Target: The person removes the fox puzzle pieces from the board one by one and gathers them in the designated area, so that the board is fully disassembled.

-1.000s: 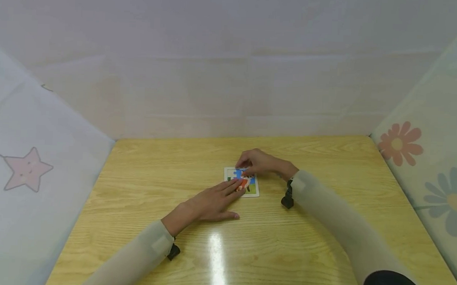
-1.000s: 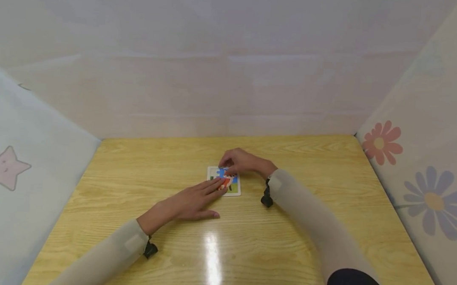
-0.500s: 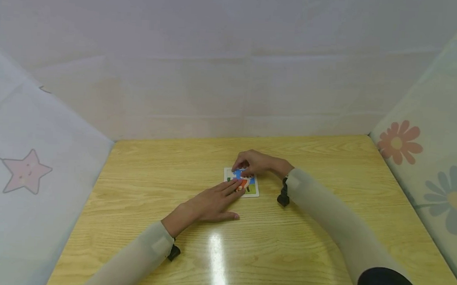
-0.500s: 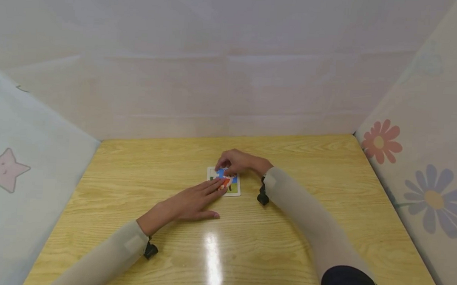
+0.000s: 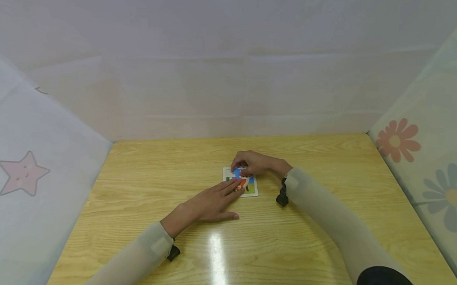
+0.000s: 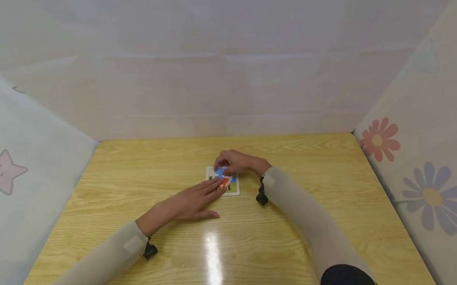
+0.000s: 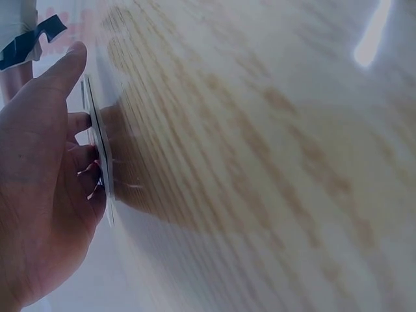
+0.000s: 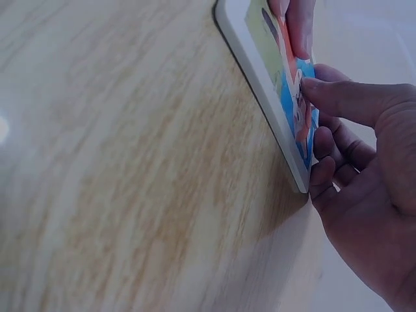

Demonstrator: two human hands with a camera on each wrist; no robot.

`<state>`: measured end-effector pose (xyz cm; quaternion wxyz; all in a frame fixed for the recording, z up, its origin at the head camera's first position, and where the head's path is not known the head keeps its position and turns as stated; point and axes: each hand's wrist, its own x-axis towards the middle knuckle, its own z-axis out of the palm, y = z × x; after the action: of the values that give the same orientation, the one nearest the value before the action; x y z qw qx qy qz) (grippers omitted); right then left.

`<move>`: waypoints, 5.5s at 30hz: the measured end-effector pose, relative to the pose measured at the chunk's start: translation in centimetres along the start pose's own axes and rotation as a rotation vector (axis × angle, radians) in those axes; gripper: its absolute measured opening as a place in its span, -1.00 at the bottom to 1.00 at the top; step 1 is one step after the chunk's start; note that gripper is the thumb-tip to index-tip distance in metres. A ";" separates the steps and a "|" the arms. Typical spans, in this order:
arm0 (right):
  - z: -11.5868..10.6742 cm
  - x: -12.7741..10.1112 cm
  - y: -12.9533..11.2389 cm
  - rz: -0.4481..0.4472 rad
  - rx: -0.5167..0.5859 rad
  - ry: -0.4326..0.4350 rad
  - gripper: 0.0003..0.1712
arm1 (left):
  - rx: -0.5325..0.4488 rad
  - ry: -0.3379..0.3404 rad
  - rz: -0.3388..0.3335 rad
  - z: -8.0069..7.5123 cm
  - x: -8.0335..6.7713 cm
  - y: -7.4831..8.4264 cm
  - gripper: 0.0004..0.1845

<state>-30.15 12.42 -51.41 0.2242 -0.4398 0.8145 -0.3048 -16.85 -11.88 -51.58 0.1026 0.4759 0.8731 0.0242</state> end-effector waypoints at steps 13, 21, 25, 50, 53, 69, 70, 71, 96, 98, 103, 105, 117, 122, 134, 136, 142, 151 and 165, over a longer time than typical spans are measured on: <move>0.3 -0.6 -0.2 0.026 0.070 0.048 -0.70 | -0.023 0.004 0.001 0.0 0.1 0.1 -0.08; 0.4 -0.7 0.1 0.029 0.042 0.104 -0.65 | -0.017 0.008 0.005 0.1 0.0 0.1 -0.08; 0.5 -0.8 0.3 0.029 0.032 0.127 -0.66 | -0.010 0.008 0.006 0.1 0.1 0.1 -0.08; 1.4 -1.7 0.1 0.039 0.021 0.244 -0.66 | -0.019 -0.009 -0.007 0.0 0.2 0.2 -0.08; 1.5 -1.8 0.1 0.045 0.031 0.253 -0.66 | -0.017 -0.007 -0.008 0.0 0.2 0.2 -0.08; 1.6 -2.6 0.8 0.083 0.260 0.334 -0.67 | -0.033 0.014 -0.004 -0.2 0.1 0.4 -0.10; 1.6 -2.6 0.9 0.081 0.270 0.343 -0.67 | -0.034 0.013 -0.006 -0.2 0.1 0.4 -0.10; 1.6 -2.7 1.0 0.079 0.284 0.351 -0.66 | -0.036 0.013 -0.007 -0.2 0.2 0.4 -0.10; -1.0 -5.8 1.1 0.135 0.371 0.360 -0.76 | -0.036 0.052 -0.039 -0.7 0.9 0.6 -0.19; -1.2 -6.3 1.4 0.125 0.376 0.358 -0.76 | -0.042 0.058 -0.035 -0.7 1.0 0.6 -0.20; -1.9 -7.9 2.0 0.102 0.381 0.357 -0.76 | -0.038 0.057 -0.032 -0.7 1.1 0.5 -0.17; -2.2 -8.6 2.1 0.101 0.384 0.358 -0.76 | -0.034 0.050 -0.034 -0.7 1.1 0.5 -0.16; -3.4 -13.0 3.3 0.193 0.373 0.333 -0.75 | -0.016 0.044 -0.031 -0.6 1.1 0.9 -0.14; -3.5 -14.7 4.1 0.227 0.346 0.323 -0.77 | 0.013 0.044 -0.006 -0.7 1.4 1.4 -0.12; -4.3 -18.3 5.0 0.292 0.339 0.277 -0.73 | 0.020 0.010 -0.003 -0.4 2.1 2.1 -0.14; -4.4 -18.8 5.2 0.307 0.336 0.281 -0.73 | 0.027 0.005 -0.005 -0.4 2.2 2.1 -0.14; -4.4 -19.8 5.7 0.312 0.317 0.299 -0.75 | 0.040 -0.002 0.000 -0.3 2.1 2.1 -0.13; -4.3 -19.9 5.4 0.270 0.290 0.294 -0.76 | 0.025 -0.004 -0.001 -0.1 2.0 2.0 -0.13; -3.7 -19.0 4.0 0.282 0.119 0.320 -0.78 | 0.037 -0.022 0.004 -0.2 1.9 2.1 -0.12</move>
<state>-25.05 31.46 -49.68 0.1579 -0.2538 0.8737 -0.3838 -16.17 -9.18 -51.43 0.1034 0.4798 0.8712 0.0030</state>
